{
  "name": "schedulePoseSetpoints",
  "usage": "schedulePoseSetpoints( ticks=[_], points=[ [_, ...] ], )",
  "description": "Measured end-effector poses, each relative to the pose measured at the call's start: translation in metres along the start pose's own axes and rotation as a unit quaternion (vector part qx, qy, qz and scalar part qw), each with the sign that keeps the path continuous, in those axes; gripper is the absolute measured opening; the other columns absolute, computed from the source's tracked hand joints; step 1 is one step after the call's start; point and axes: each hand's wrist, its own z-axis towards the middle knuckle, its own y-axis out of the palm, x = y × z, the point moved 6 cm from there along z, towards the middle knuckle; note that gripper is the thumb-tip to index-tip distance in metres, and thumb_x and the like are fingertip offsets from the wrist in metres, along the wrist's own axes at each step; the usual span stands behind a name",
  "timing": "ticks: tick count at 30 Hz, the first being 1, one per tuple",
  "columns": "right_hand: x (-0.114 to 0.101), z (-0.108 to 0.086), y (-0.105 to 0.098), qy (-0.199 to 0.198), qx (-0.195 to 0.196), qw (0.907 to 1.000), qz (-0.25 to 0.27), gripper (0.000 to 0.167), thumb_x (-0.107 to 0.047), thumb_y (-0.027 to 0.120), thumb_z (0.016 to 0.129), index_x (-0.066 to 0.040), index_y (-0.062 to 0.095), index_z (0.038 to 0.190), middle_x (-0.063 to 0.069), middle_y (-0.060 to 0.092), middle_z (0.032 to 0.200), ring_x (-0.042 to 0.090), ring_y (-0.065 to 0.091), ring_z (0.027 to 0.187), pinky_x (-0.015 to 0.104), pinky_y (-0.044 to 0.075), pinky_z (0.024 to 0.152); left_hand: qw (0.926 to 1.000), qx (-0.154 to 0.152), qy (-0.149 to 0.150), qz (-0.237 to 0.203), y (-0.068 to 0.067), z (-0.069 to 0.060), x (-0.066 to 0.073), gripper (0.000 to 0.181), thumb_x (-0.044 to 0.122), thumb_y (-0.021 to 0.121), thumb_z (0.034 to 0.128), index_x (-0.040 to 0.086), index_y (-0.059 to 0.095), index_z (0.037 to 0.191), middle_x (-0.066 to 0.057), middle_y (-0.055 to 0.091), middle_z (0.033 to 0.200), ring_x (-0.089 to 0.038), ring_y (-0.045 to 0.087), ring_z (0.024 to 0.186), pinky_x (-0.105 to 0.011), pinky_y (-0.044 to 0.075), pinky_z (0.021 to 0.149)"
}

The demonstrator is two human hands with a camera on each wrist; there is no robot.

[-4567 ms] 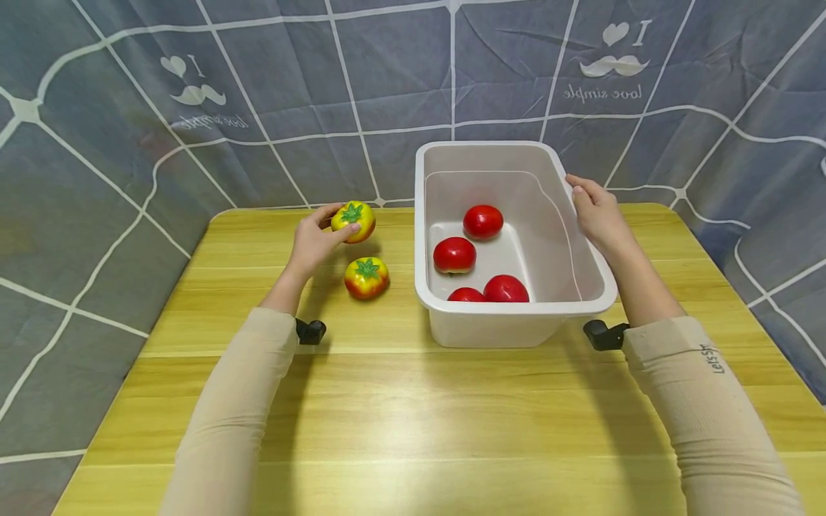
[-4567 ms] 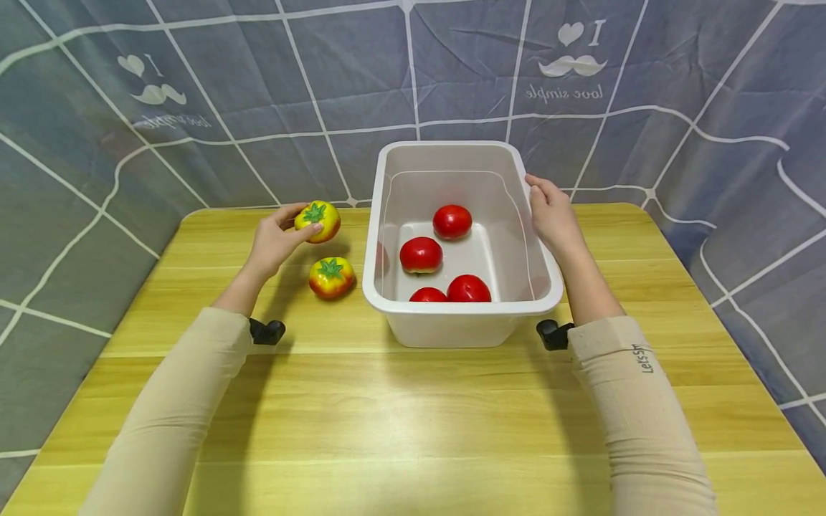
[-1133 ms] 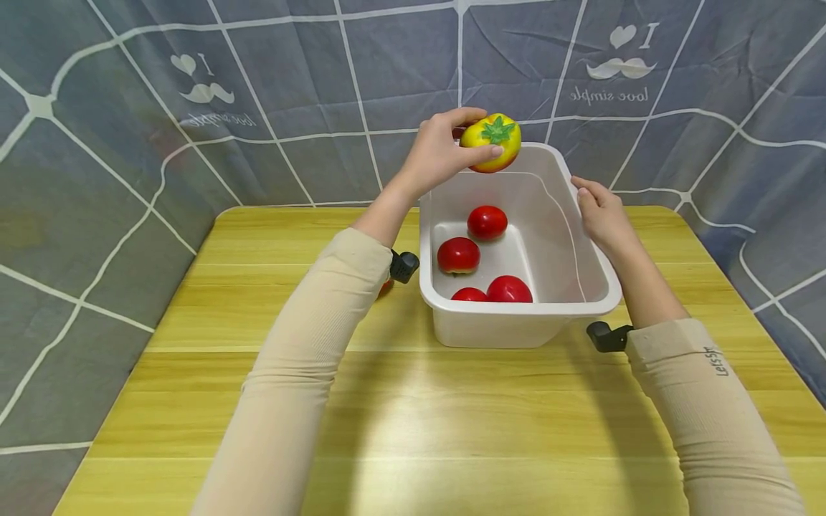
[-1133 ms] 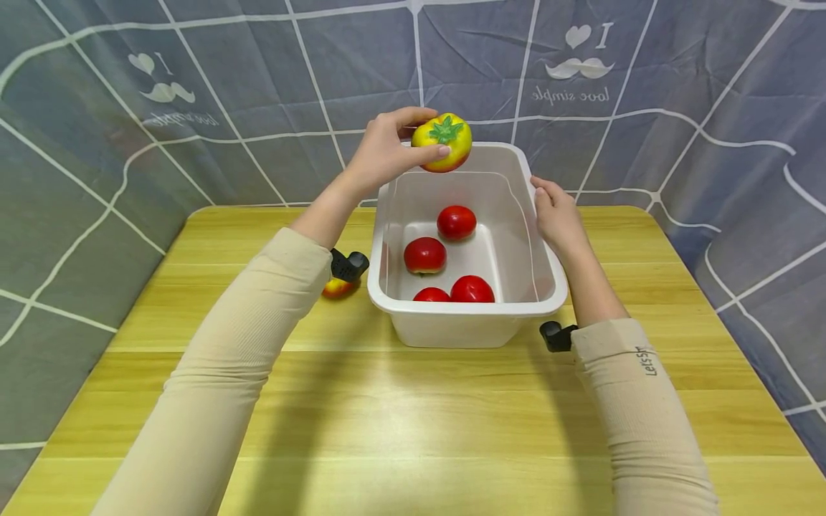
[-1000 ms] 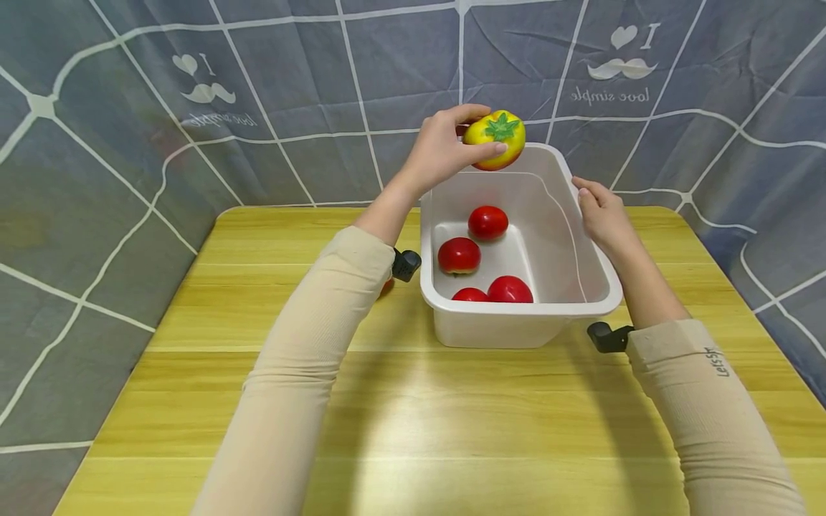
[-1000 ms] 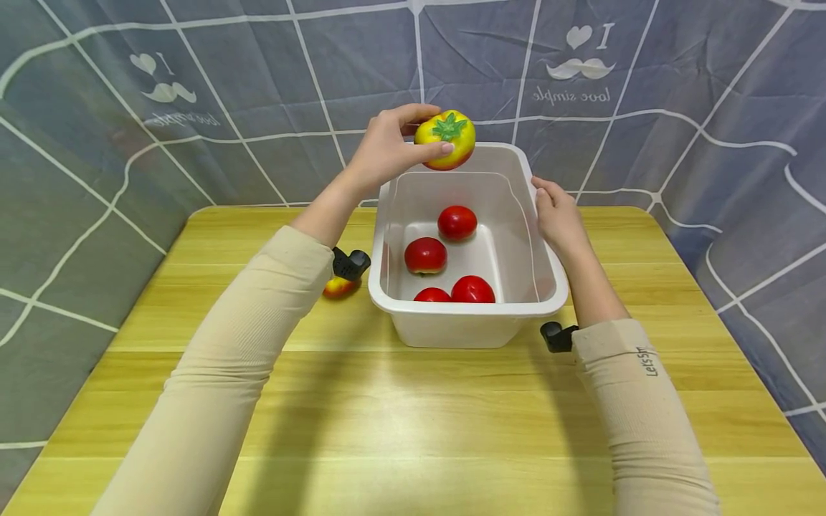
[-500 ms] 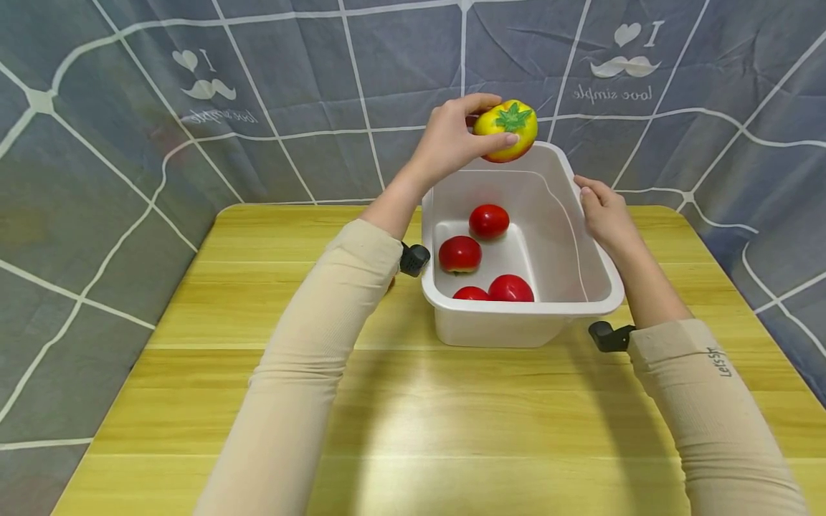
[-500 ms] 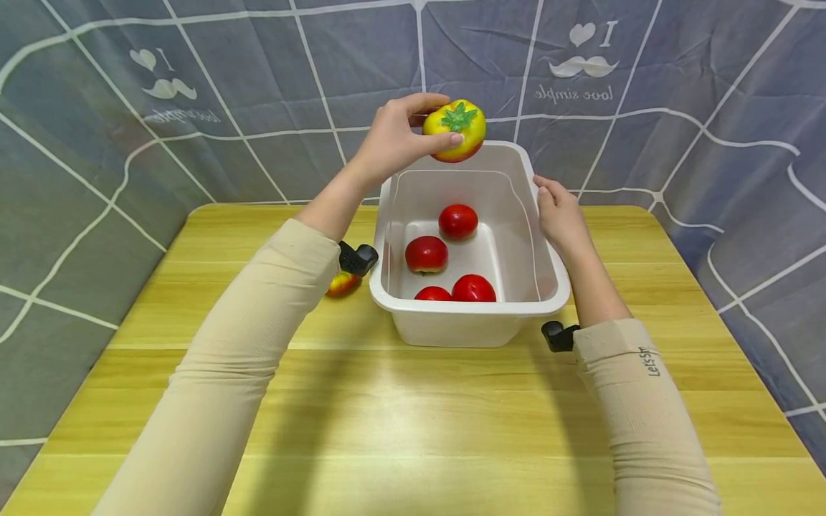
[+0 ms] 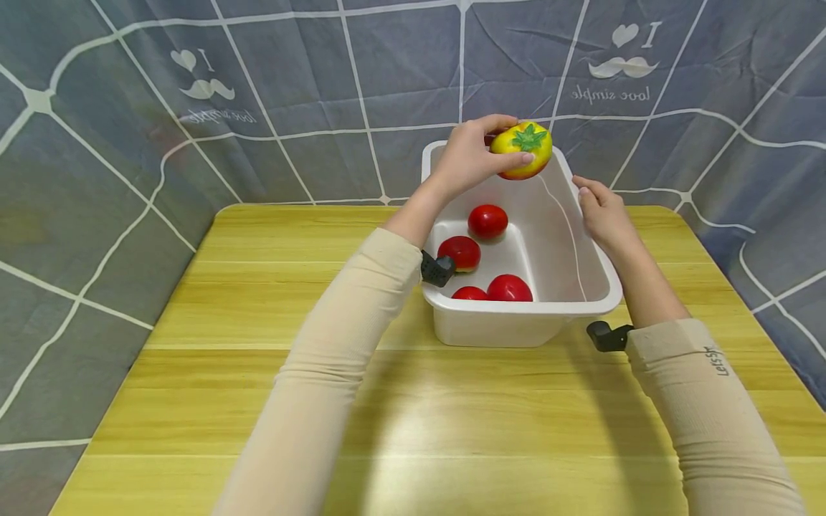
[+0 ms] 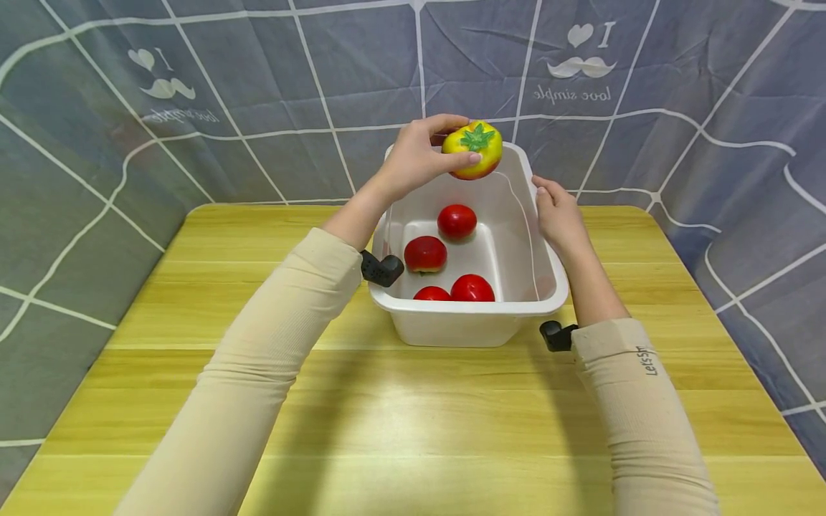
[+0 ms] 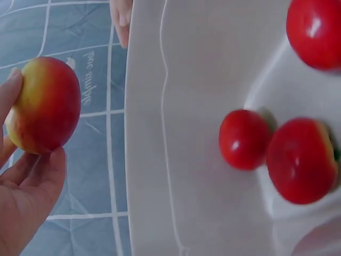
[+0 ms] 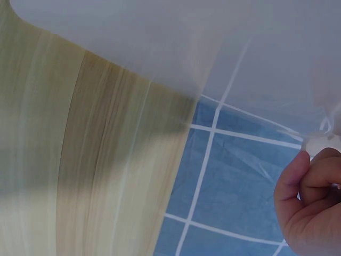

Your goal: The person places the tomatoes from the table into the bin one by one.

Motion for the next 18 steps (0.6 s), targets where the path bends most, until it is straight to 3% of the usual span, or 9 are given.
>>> schedulePoseSetpoints(
  ticks=[8, 18],
  points=[
    [0.002, 0.001, 0.0, 0.009, -0.003, 1.0, 0.001, 0.051, -0.032, 0.024, 0.102, -0.008, 0.029, 0.146, 0.022, 0.03, 0.146, 0.04, 0.034, 0.128, 0.052, 0.028, 0.105, 0.9998, -0.017, -0.001, -0.007, 0.023, 0.001, -0.009, 0.055, 0.024, 0.073, 0.081, 0.006, 0.053, 0.129, -0.004, 0.056, 0.123, -0.014, 0.054, 0.104, -0.012, 0.044, 0.08],
    [0.001, 0.0, -0.001, -0.001, 0.008, 1.0, 0.004, 0.05, -0.03, 0.026, 0.101, -0.006, 0.032, 0.145, 0.023, 0.031, 0.145, 0.04, 0.033, 0.13, 0.051, 0.028, 0.105, 0.9982, -0.048, 0.007, 0.036, 0.044, 0.002, -0.018, 0.052, 0.026, 0.072, 0.0814, 0.008, 0.055, 0.128, -0.003, 0.06, 0.118, -0.012, 0.054, 0.1, -0.01, 0.04, 0.08]
  ],
)
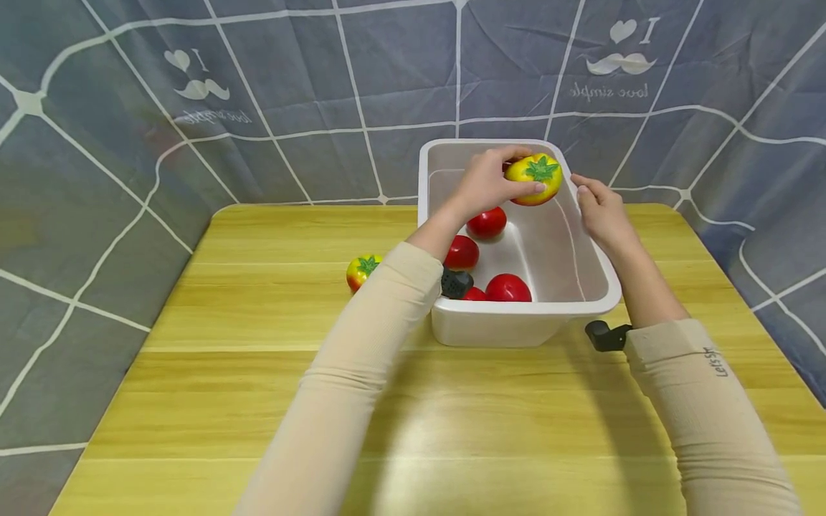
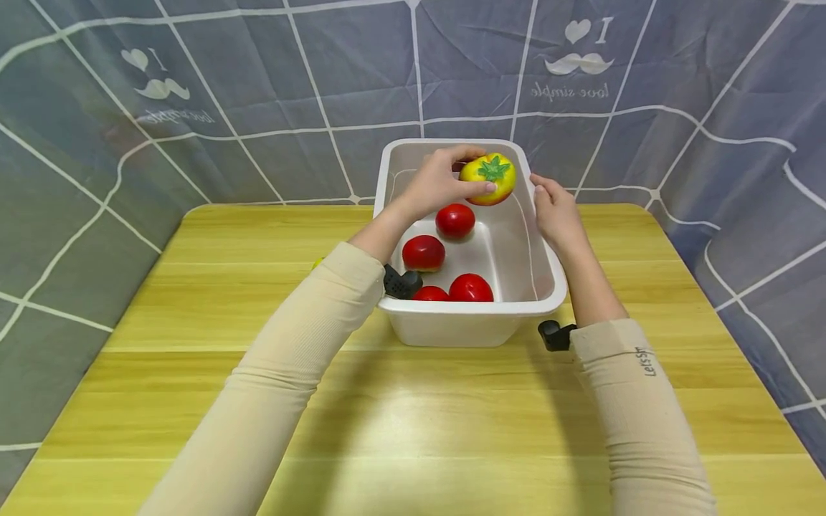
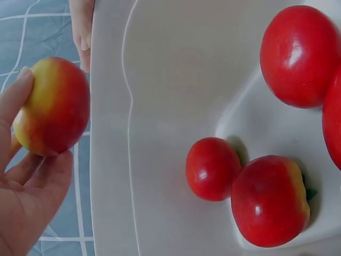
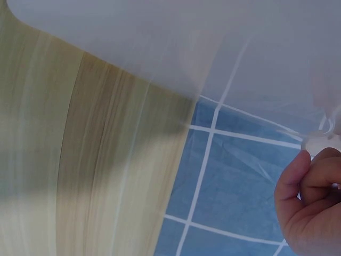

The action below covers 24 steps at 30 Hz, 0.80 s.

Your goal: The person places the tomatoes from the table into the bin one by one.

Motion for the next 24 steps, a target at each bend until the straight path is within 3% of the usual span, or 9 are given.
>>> schedulePoseSetpoints(
  ticks=[9, 14, 21, 24],
  points=[
    [0.0001, 0.0005, 0.001, 0.007, -0.007, 0.9999, -0.008, 0.05, -0.031, 0.025, 0.101, -0.008, 0.029, 0.146, 0.023, 0.03, 0.146, 0.042, 0.034, 0.129, 0.054, 0.029, 0.104, 0.9992, -0.041, -0.006, 0.004, 0.0058, -0.0012, -0.0038, 0.055, 0.022, 0.071, 0.0825, 0.005, 0.052, 0.131, -0.005, 0.057, 0.123, -0.013, 0.053, 0.101, -0.01, 0.04, 0.081],
    [0.0004, 0.0004, 0.0012, 0.007, -0.006, 0.9999, -0.009, 0.05, -0.032, 0.025, 0.102, -0.008, 0.03, 0.146, 0.023, 0.031, 0.145, 0.042, 0.035, 0.127, 0.054, 0.03, 0.103, 0.9989, -0.046, -0.003, -0.002, 0.0067, -0.0024, -0.0037, 0.053, 0.021, 0.07, 0.0832, 0.004, 0.052, 0.13, -0.005, 0.058, 0.121, -0.013, 0.053, 0.101, -0.01, 0.04, 0.081],
    [-0.0015, -0.0009, -0.0001, -0.003, 0.005, 0.9999, -0.01, 0.05, -0.031, 0.025, 0.101, -0.007, 0.033, 0.144, 0.022, 0.033, 0.144, 0.04, 0.038, 0.124, 0.051, 0.032, 0.103, 0.9987, -0.05, -0.011, 0.0, 0.0049, -0.0042, -0.0029, 0.049, 0.023, 0.067, 0.086, 0.007, 0.053, 0.13, -0.004, 0.055, 0.13, -0.016, 0.049, 0.117, -0.012, 0.037, 0.093],
    [-0.0012, -0.0007, 0.0008, 0.0, 0.003, 1.0, -0.009, 0.05, -0.032, 0.025, 0.101, -0.008, 0.032, 0.145, 0.022, 0.033, 0.144, 0.039, 0.039, 0.123, 0.051, 0.032, 0.102, 0.9988, -0.049, -0.006, -0.002, 0.0047, -0.004, -0.003, 0.049, 0.021, 0.068, 0.086, 0.006, 0.053, 0.13, -0.005, 0.055, 0.13, -0.017, 0.05, 0.117, -0.012, 0.036, 0.093]
  ],
)
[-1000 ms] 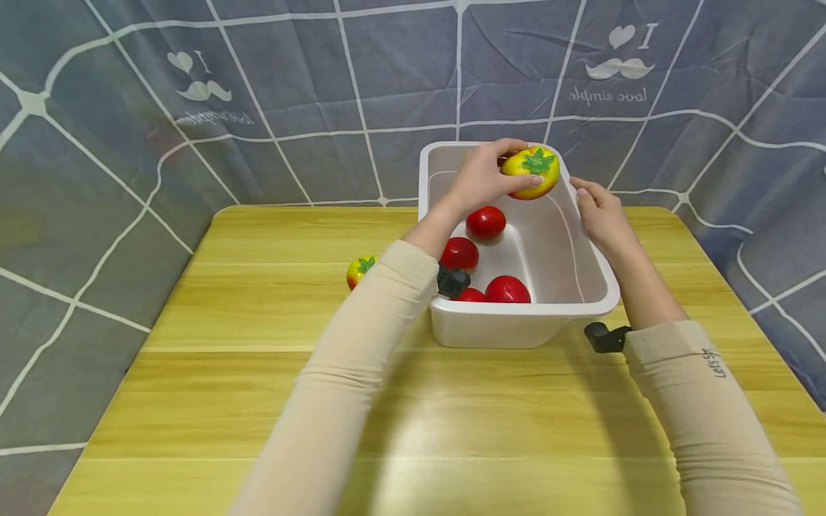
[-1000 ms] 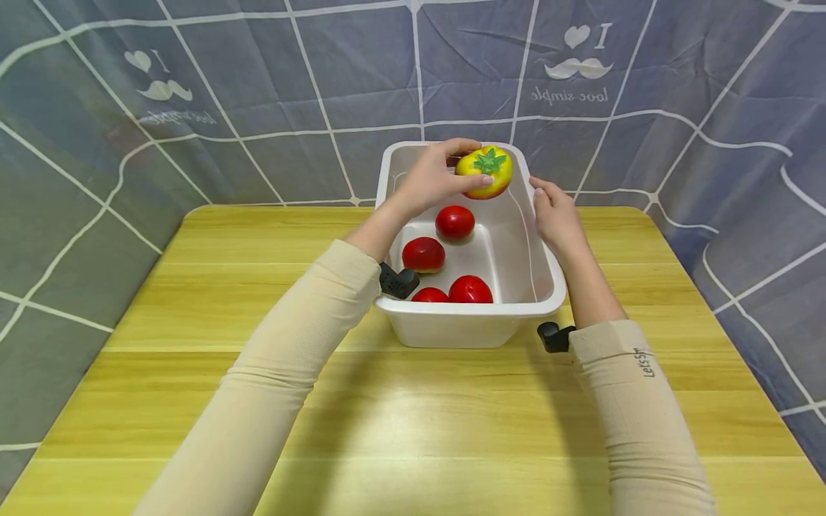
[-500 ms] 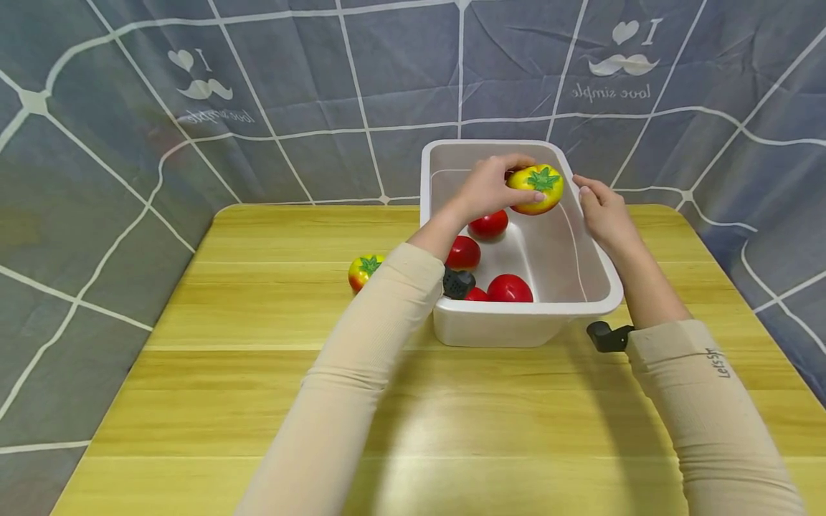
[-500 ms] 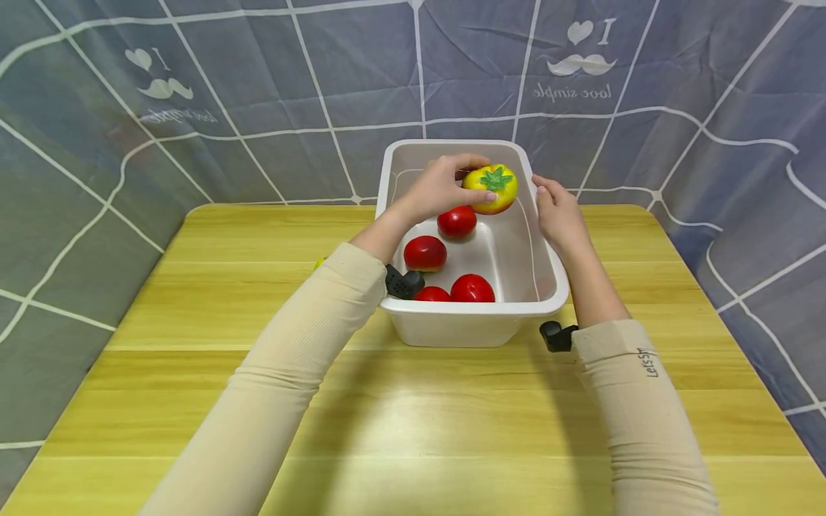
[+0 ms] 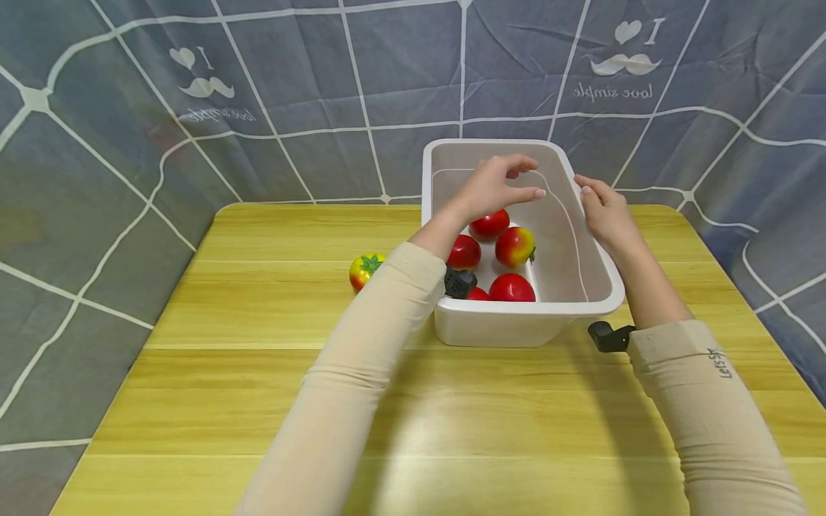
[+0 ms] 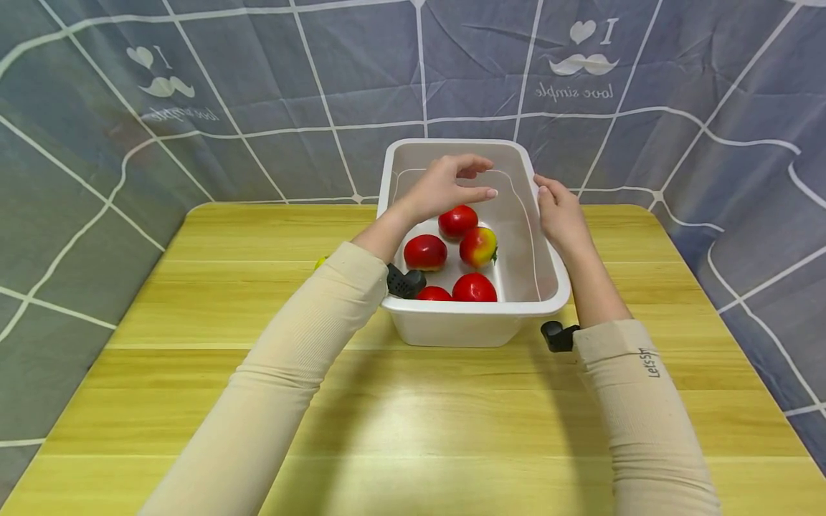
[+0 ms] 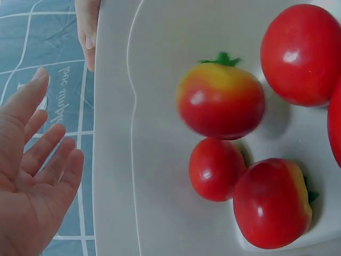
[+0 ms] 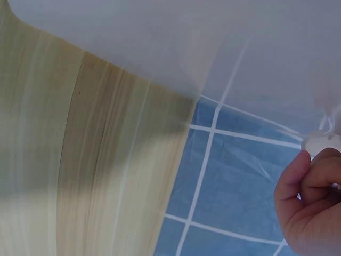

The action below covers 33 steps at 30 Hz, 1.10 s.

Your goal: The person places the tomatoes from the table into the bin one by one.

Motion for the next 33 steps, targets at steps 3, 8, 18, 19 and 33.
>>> schedulePoseSetpoints(
  ticks=[3, 8, 18, 19, 33],
  points=[
    [0.0, 0.001, 0.001, 0.004, -0.003, 1.0, 0.002, 0.05, -0.032, 0.025, 0.101, -0.009, 0.032, 0.145, 0.021, 0.033, 0.144, 0.039, 0.039, 0.123, 0.051, 0.032, 0.102, 0.9999, 0.006, 0.006, -0.008, -0.001, 0.0, 0.001, 0.048, 0.021, 0.068, 0.0858, 0.005, 0.054, 0.129, -0.006, 0.055, 0.129, -0.017, 0.051, 0.116, -0.012, 0.036, 0.093],
    [-0.001, 0.002, 0.004, 0.005, -0.009, 0.9999, 0.002, 0.051, -0.033, 0.025, 0.101, -0.009, 0.031, 0.146, 0.021, 0.033, 0.145, 0.039, 0.039, 0.123, 0.052, 0.032, 0.102, 0.9994, 0.02, 0.019, -0.019, -0.005, -0.001, 0.004, 0.048, 0.019, 0.069, 0.0849, 0.005, 0.055, 0.128, -0.007, 0.056, 0.128, -0.017, 0.052, 0.113, -0.012, 0.038, 0.092],
    [-0.004, 0.001, 0.004, -0.007, -0.005, 0.9999, -0.006, 0.051, -0.031, 0.025, 0.101, -0.007, 0.033, 0.144, 0.023, 0.034, 0.143, 0.04, 0.042, 0.118, 0.052, 0.034, 0.1, 0.9969, 0.03, 0.029, -0.066, -0.017, -0.007, 0.023, 0.048, 0.017, 0.07, 0.0837, 0.005, 0.054, 0.128, -0.005, 0.056, 0.127, -0.012, 0.052, 0.112, -0.01, 0.037, 0.091],
    [-0.004, 0.001, 0.003, -0.008, -0.005, 0.9999, -0.007, 0.051, -0.031, 0.024, 0.101, -0.007, 0.033, 0.144, 0.023, 0.034, 0.143, 0.04, 0.042, 0.119, 0.052, 0.034, 0.1, 0.9967, 0.032, 0.033, -0.067, -0.02, -0.007, 0.026, 0.048, 0.017, 0.07, 0.0835, 0.005, 0.054, 0.128, -0.005, 0.056, 0.127, -0.012, 0.052, 0.112, -0.01, 0.037, 0.091],
    [-0.001, -0.001, 0.0, -0.009, -0.006, 0.9999, -0.002, 0.052, -0.032, 0.024, 0.101, -0.005, 0.031, 0.145, 0.023, 0.031, 0.145, 0.04, 0.036, 0.124, 0.052, 0.03, 0.104, 0.992, 0.067, 0.034, -0.102, -0.065, -0.03, 0.028, 0.051, 0.018, 0.07, 0.0832, 0.009, 0.053, 0.13, -0.001, 0.056, 0.127, -0.007, 0.052, 0.113, -0.015, 0.041, 0.091]
  ],
)
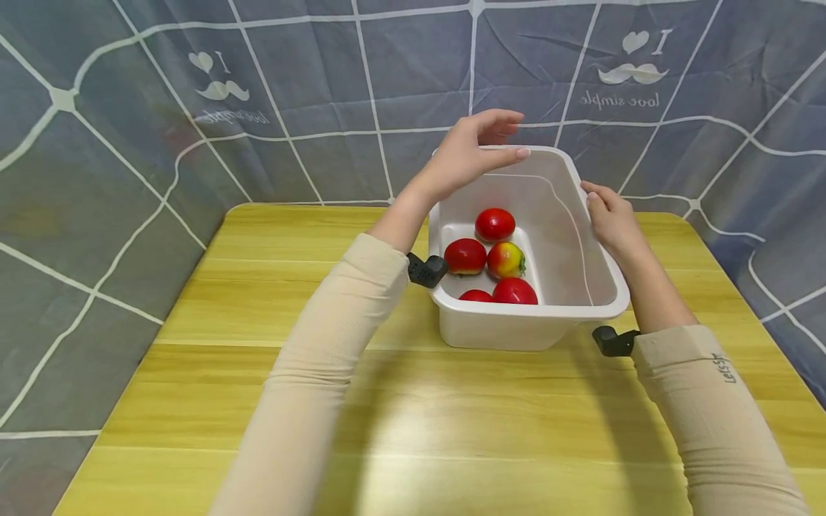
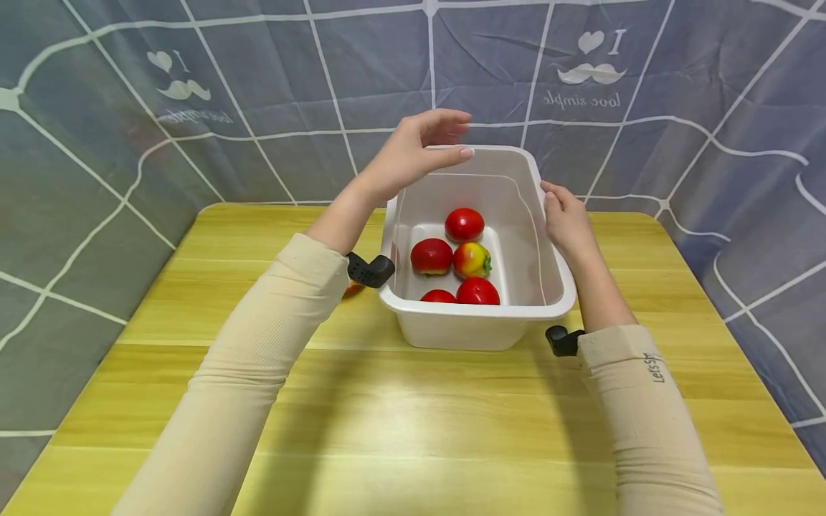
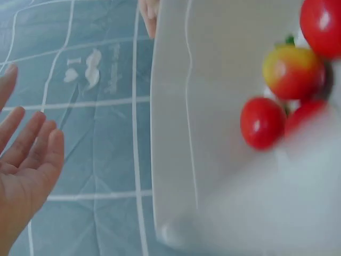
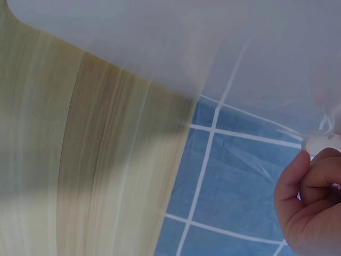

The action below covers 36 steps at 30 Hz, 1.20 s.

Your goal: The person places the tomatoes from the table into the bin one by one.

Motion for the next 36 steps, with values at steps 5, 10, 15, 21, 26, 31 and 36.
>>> schedulePoseSetpoints(
  ticks=[5, 10, 15, 21, 26, 31, 36],
  points=[
    [0.0, 0.001, 0.001, -0.003, 0.003, 1.0, -0.007, 0.051, -0.031, 0.023, 0.101, -0.005, 0.032, 0.144, 0.024, 0.031, 0.144, 0.041, 0.037, 0.124, 0.053, 0.03, 0.103, 0.9999, 0.008, 0.003, 0.013, -0.018, -0.009, -0.001, 0.053, 0.019, 0.07, 0.0833, 0.008, 0.051, 0.132, -0.003, 0.054, 0.129, -0.009, 0.052, 0.114, -0.016, 0.042, 0.091],
    [0.002, 0.001, 0.0, 0.003, -0.001, 1.0, -0.002, 0.052, -0.033, 0.023, 0.101, -0.007, 0.031, 0.145, 0.024, 0.031, 0.145, 0.041, 0.038, 0.122, 0.053, 0.031, 0.102, 0.9996, 0.016, 0.007, 0.023, -0.033, -0.02, -0.005, 0.053, 0.019, 0.069, 0.0841, 0.009, 0.051, 0.132, -0.003, 0.053, 0.13, -0.011, 0.052, 0.114, -0.019, 0.044, 0.091],
    [0.002, 0.001, 0.001, 0.007, -0.003, 1.0, 0.0, 0.052, -0.034, 0.023, 0.101, -0.008, 0.03, 0.145, 0.023, 0.032, 0.145, 0.039, 0.039, 0.121, 0.052, 0.032, 0.102, 0.999, 0.02, 0.005, 0.04, -0.046, -0.032, -0.014, 0.053, 0.019, 0.069, 0.085, 0.01, 0.05, 0.133, -0.003, 0.053, 0.132, -0.012, 0.052, 0.114, -0.021, 0.044, 0.091],
    [0.001, 0.001, 0.001, 0.005, -0.003, 1.0, 0.0, 0.052, -0.034, 0.024, 0.101, -0.007, 0.03, 0.145, 0.022, 0.032, 0.145, 0.039, 0.039, 0.121, 0.051, 0.032, 0.102, 0.9984, 0.028, -0.008, 0.047, -0.062, -0.051, -0.027, 0.052, 0.019, 0.069, 0.0853, 0.012, 0.05, 0.133, -0.003, 0.053, 0.132, -0.011, 0.051, 0.116, -0.024, 0.045, 0.092],
    [0.002, 0.001, 0.001, 0.011, -0.006, 0.9999, 0.005, 0.053, -0.034, 0.023, 0.101, -0.008, 0.03, 0.146, 0.022, 0.033, 0.144, 0.038, 0.04, 0.12, 0.051, 0.034, 0.101, 0.998, 0.034, -0.025, 0.048, -0.075, -0.069, -0.04, 0.052, 0.018, 0.068, 0.0862, 0.01, 0.049, 0.134, -0.003, 0.052, 0.133, -0.014, 0.049, 0.12, -0.027, 0.043, 0.095],
    [0.001, 0.002, 0.002, 0.009, -0.003, 0.9999, 0.006, 0.052, -0.033, 0.024, 0.101, -0.008, 0.031, 0.145, 0.022, 0.035, 0.144, 0.037, 0.041, 0.119, 0.049, 0.035, 0.1, 0.9972, 0.051, -0.03, 0.046, -0.088, -0.089, -0.065, 0.051, 0.018, 0.067, 0.0866, 0.011, 0.05, 0.134, -0.004, 0.053, 0.131, -0.015, 0.049, 0.118, -0.03, 0.044, 0.095],
    [0.002, 0.002, 0.0, 0.006, 0.001, 1.0, 0.006, 0.051, -0.032, 0.024, 0.101, -0.007, 0.032, 0.145, 0.022, 0.035, 0.143, 0.036, 0.041, 0.119, 0.049, 0.034, 0.101, 0.9965, 0.062, -0.043, 0.035, -0.096, -0.106, -0.087, 0.049, 0.015, 0.067, 0.0869, 0.009, 0.05, 0.133, -0.008, 0.053, 0.131, -0.019, 0.05, 0.118, -0.034, 0.043, 0.096]
  ],
)
